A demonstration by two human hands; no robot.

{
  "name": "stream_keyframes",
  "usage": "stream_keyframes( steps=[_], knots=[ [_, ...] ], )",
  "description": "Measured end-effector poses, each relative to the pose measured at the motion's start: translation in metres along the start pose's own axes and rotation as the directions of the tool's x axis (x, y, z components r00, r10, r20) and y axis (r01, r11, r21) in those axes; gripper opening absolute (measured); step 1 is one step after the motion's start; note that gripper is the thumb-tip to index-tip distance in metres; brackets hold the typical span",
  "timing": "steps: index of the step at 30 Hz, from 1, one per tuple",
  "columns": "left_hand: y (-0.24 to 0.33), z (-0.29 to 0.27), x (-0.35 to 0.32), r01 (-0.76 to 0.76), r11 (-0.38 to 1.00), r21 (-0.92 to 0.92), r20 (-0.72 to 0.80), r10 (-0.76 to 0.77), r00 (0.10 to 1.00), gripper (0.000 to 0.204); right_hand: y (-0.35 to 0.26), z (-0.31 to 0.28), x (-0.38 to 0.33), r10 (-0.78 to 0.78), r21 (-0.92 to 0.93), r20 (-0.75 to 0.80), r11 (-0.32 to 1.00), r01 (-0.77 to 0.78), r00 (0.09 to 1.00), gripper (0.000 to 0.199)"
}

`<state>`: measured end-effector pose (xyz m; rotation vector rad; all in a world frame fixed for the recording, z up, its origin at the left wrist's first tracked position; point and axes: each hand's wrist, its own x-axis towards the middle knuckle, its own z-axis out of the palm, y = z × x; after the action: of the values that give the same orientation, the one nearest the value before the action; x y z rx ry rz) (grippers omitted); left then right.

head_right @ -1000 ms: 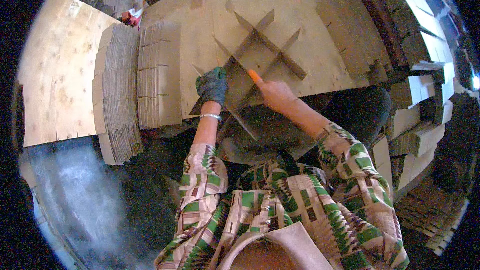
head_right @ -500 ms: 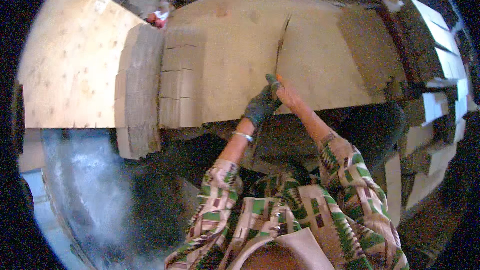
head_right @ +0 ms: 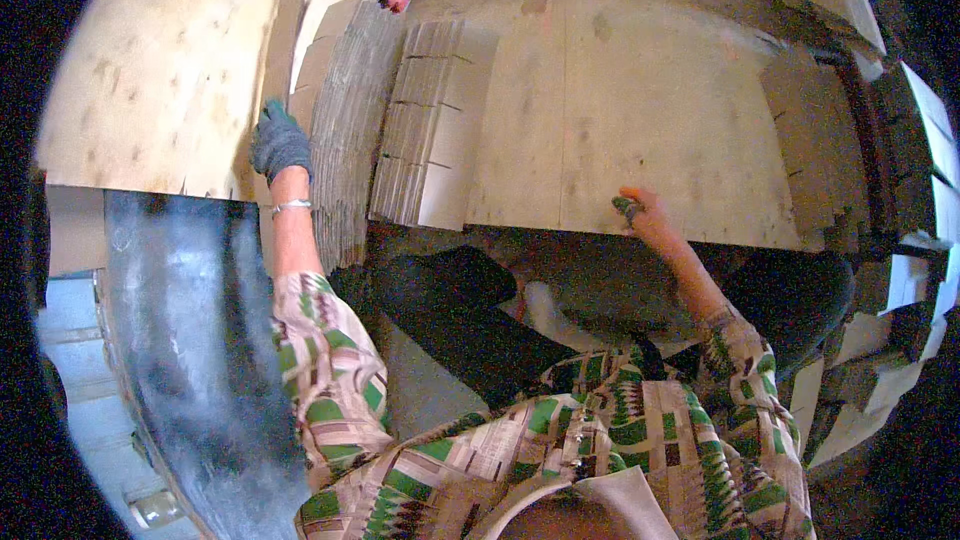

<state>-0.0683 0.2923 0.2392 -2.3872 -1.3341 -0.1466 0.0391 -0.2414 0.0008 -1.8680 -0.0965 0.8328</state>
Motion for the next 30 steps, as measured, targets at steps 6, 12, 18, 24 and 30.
stream_keyframes(
  steps=[6, 12, 18, 24, 30],
  knots=[
    [-0.039, 0.132, 0.028, -0.125, 0.971, -0.204, 0.204, 0.167, 0.965, 0.068, 0.011, -0.06, -0.025, -0.22, -0.367, -0.061, 0.912, 0.183, 0.974, 0.036],
    [0.012, 0.09, -0.093, -0.285, 0.959, -0.008, 0.009, 0.285, 0.959, 0.11, -0.052, -0.153, -0.046, -0.531, -0.884, -0.369, 0.455, -0.111, 0.763, 0.072],
    [0.064, 0.154, -0.17, -0.299, 0.944, -0.138, 0.311, 0.328, 0.892, 0.098, 0.017, -0.316, -0.061, -0.292, -0.72, -0.694, 0.242, -0.651, 0.659, 0.061],
    [0.027, 0.199, -0.144, -0.088, 0.699, -0.71, 0.036, 0.161, 0.986, 0.037, 0.016, -0.322, -0.064, -0.523, -0.771, -0.63, 0.339, -0.539, 0.574, 0.031],
    [0.1, 0.11, -0.191, -0.046, 0.666, -0.744, 0.209, 0.298, 0.931, 0.035, -0.074, -0.164, -0.058, -0.587, -0.607, -0.527, 0.766, 0.212, 0.615, 0.052]
  ],
)
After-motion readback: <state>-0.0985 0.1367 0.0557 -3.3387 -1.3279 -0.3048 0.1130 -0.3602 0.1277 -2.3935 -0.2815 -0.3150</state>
